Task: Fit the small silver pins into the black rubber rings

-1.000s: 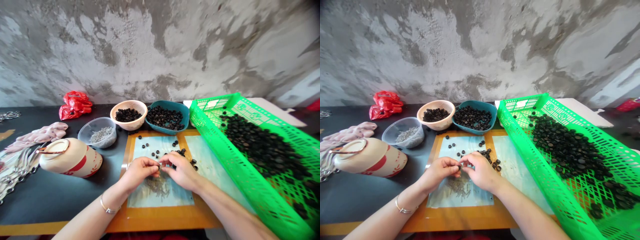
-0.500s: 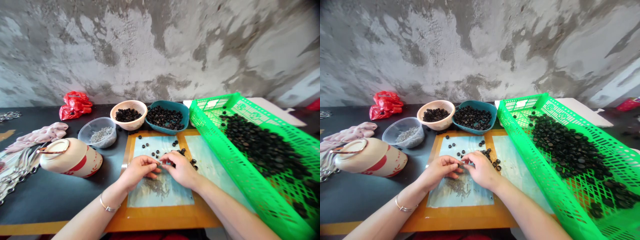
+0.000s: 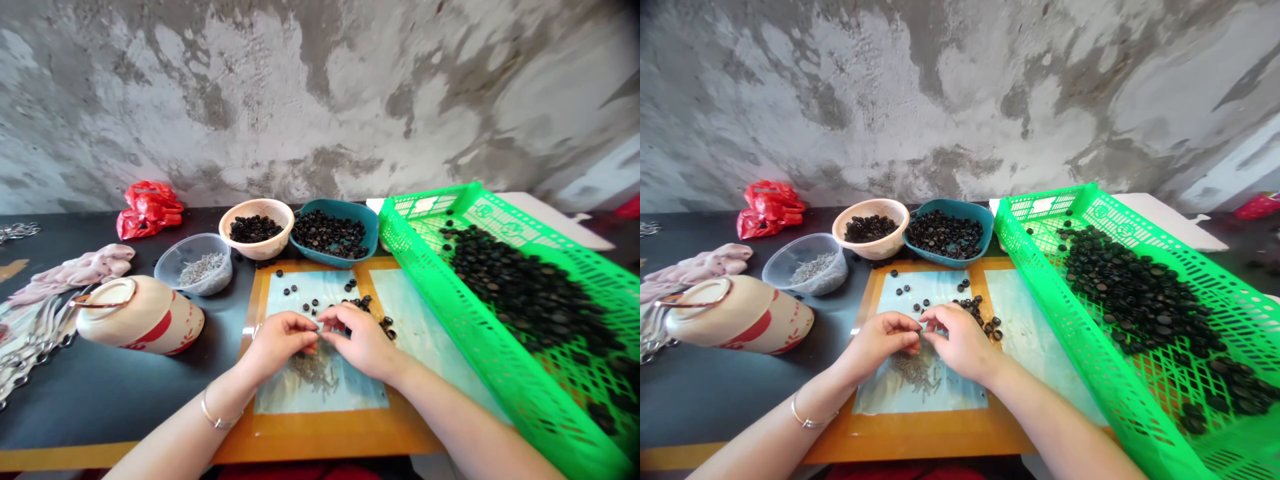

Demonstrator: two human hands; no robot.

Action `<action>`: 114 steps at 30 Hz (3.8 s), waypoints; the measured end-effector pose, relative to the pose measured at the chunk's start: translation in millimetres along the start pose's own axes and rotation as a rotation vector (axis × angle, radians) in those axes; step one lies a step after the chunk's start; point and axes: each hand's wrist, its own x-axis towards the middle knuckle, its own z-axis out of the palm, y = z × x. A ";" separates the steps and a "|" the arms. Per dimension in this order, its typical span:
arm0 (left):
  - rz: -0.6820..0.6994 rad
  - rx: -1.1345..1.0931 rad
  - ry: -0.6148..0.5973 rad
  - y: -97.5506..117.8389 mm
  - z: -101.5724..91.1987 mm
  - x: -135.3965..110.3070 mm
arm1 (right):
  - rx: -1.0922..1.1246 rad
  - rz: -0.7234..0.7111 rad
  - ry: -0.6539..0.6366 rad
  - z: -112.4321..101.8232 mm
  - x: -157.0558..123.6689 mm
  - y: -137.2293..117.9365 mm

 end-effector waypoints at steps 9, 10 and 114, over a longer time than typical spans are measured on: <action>0.033 0.029 -0.012 -1.2 0.5 -1.5 | -0.028 -0.071 -0.025 4.4 -2.0 -0.3; 0.018 -0.010 -0.013 -1.1 1.2 -1.7 | -0.015 -0.056 -0.040 2.3 -1.0 -0.1; 0.061 -0.175 -0.100 2.2 6.2 -9.7 | -0.007 -0.269 0.037 -1.9 -2.9 -3.4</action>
